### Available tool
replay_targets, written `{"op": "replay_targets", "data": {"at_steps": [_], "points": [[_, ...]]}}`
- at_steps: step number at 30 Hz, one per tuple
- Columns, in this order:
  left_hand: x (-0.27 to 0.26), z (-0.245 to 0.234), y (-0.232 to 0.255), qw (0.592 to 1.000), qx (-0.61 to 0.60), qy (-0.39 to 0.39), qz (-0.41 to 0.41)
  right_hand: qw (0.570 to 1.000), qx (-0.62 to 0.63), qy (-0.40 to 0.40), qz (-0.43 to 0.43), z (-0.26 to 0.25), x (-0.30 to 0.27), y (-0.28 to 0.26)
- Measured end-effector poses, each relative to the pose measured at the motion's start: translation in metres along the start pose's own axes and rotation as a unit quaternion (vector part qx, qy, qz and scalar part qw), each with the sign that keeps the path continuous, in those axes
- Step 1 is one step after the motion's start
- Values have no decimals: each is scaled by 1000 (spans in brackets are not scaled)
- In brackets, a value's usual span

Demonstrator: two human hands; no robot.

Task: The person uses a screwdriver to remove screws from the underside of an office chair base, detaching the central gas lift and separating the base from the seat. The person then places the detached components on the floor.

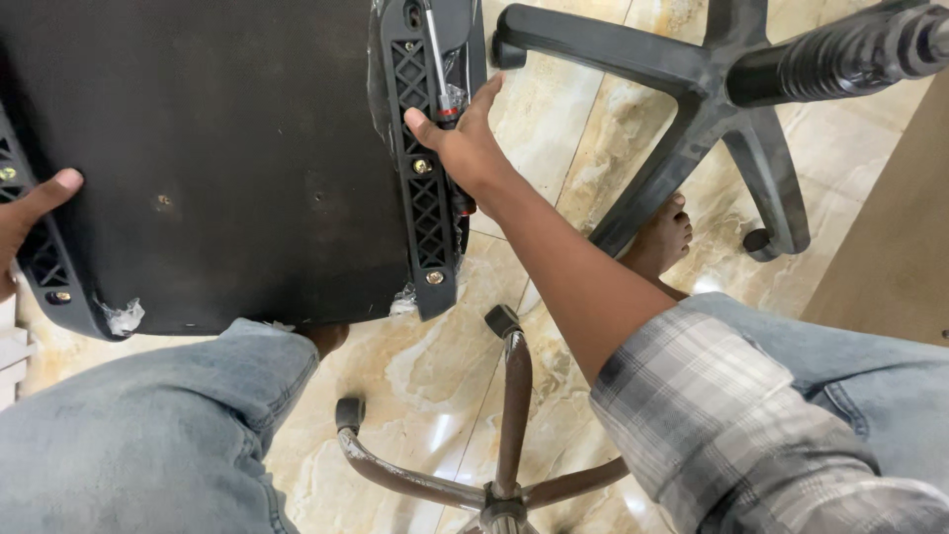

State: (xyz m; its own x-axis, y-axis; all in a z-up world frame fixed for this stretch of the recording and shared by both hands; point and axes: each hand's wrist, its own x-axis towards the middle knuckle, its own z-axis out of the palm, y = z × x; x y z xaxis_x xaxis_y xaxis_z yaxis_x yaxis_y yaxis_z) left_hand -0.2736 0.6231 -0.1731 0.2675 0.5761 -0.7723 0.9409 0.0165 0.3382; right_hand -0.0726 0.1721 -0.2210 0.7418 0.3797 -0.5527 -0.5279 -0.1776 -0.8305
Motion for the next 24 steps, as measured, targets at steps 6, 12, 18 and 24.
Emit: {"op": "replay_targets", "data": {"at_steps": [6,12,18,24], "points": [[-68,26,17,982,-71,135,107,992,10,2,-126,1,1,-18],[-102,5,31,956,-205,60,203,972,87,-29,-217,-5,-24,-37],[-141,-20,43,939,-151,54,305,958,75,-12,-278,-19,-55,-82],[-230,5,28,908,-133,126,377,969,-40,36,-242,-51,-105,-155]]}}
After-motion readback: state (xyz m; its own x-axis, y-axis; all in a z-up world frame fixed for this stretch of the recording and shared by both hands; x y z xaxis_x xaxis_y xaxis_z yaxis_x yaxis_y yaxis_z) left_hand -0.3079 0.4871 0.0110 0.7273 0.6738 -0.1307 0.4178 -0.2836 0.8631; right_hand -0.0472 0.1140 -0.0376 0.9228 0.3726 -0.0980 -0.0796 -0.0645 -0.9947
